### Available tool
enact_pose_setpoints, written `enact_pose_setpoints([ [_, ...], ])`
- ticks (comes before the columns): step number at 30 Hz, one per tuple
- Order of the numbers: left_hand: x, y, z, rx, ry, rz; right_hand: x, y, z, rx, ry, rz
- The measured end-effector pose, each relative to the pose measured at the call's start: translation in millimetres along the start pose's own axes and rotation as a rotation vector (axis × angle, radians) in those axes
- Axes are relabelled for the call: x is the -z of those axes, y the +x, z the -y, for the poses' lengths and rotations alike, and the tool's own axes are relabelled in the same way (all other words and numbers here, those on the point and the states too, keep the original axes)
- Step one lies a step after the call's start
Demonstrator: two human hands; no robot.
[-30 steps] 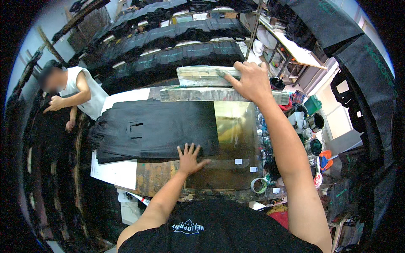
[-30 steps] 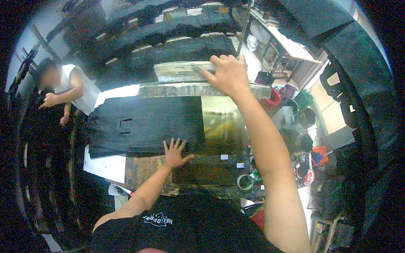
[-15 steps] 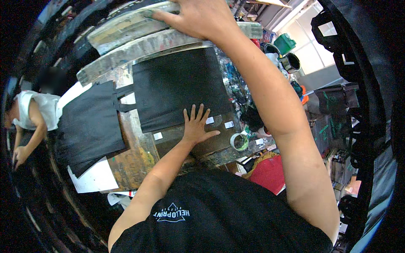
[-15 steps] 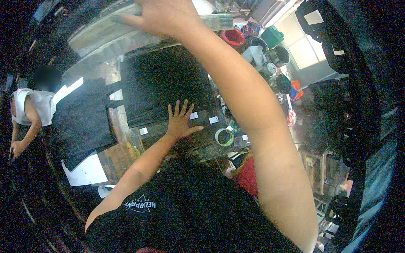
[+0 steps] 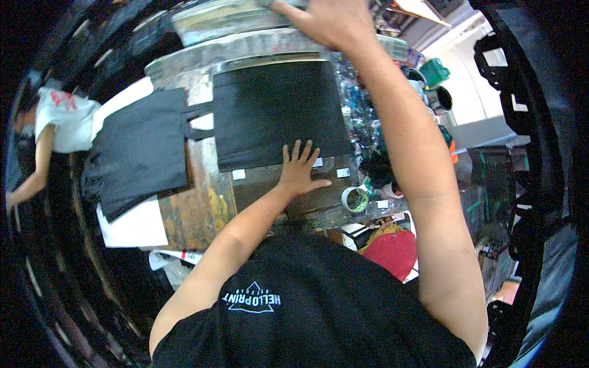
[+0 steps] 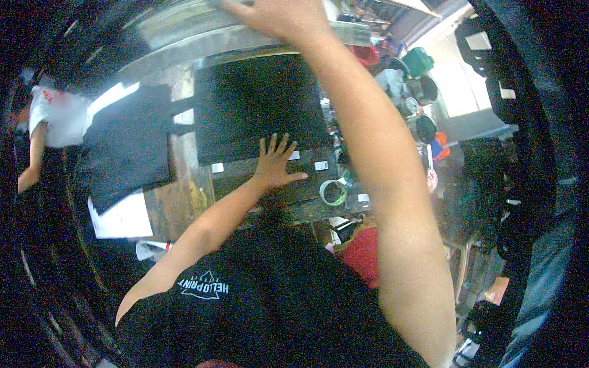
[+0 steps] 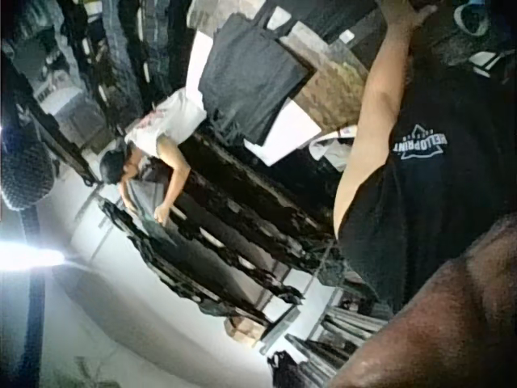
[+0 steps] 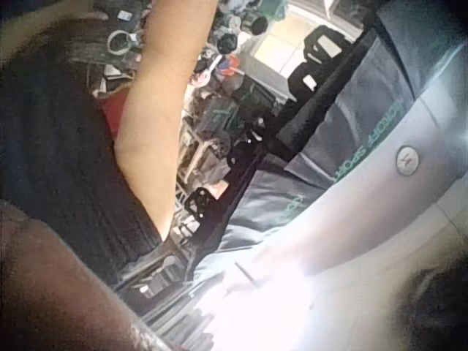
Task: The person screen prints a logo onto black tote bags by placing each bag onto a platform, lowering a screen frame, and pulling a squeegee with green ink across the screen.
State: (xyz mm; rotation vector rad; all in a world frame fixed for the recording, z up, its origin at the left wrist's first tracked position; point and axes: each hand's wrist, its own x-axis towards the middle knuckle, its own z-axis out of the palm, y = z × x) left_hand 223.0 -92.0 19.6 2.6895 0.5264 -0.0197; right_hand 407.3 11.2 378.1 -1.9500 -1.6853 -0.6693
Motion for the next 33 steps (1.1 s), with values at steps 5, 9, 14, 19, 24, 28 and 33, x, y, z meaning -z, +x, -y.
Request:
enact_pose_setpoints([
  [5,85,-12,28,0.1,-0.461,-0.028,2,-15,4,-0.043,0.025,0.046],
  [9,183,-68,78,0.022,-1.44,-0.677,-25,-71,3,0.037,-0.117,0.091],
  [14,184,-143,59,0.295,-2.074,-0.583,-55,-180,23,0.087,-0.12,0.432],
  [19,93,-157,81,0.768,-2.109,-0.565,-84,-217,20,-0.098,0.047,0.648],
  [24,57,-156,99,0.864,-2.053,-0.492,-99,-243,35,-0.015,0.038,0.813],
  [28,69,-154,90,0.895,-1.974,-0.474,-108,-279,51,0.024,-0.028,0.635],
  [33,60,-158,98,0.864,-2.048,-0.472,-175,-233,26,-0.044,-0.062,0.545],
])
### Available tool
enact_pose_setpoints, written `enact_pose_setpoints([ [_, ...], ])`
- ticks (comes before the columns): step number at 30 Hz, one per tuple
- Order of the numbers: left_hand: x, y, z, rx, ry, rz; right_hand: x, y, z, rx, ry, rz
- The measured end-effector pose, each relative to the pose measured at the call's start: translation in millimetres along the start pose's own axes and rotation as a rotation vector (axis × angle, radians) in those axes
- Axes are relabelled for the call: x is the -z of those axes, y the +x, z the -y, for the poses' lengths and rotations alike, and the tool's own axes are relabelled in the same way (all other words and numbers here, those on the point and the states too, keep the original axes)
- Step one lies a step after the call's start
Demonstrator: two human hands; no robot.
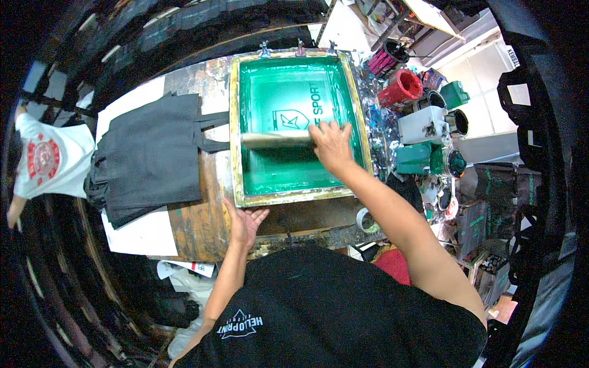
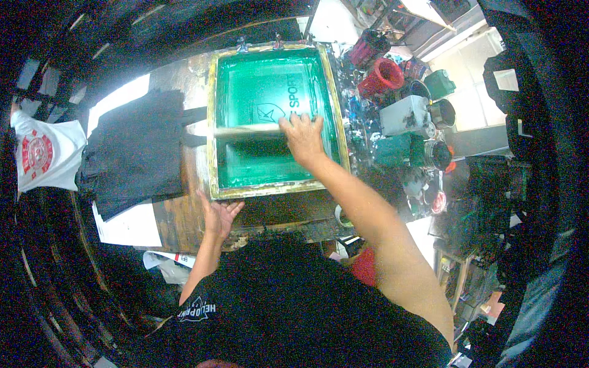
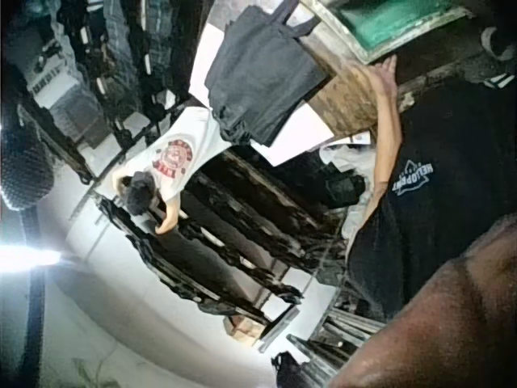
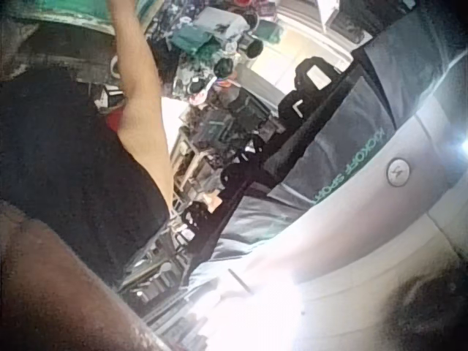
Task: The person screen prints a logo onto black tote bags by placing each bag onto a platform, lowering a screen frame, and pulling a squeegee with green ink across the screen.
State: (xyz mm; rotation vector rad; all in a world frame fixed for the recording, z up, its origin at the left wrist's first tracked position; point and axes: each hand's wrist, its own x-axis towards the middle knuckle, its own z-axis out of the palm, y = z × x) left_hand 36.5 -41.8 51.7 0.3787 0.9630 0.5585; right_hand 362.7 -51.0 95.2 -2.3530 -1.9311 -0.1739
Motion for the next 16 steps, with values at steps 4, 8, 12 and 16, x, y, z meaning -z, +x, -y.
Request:
enact_pose_setpoints([
  [4,-7,0,-7,0.052,0.046,0.028,-38,81,-38,-0.006,-0.051,-0.099],
  [8,-10,7,-12,0.107,0.036,0.019,-59,161,-78,-0.018,-0.096,-0.12],
  [12,4,20,-9,0.206,0.047,-0.016,-65,221,-103,-0.028,-0.082,-0.006],
  [16,66,44,-24,0.736,0.289,0.181,-57,255,-123,0.039,-0.018,0.19],
])
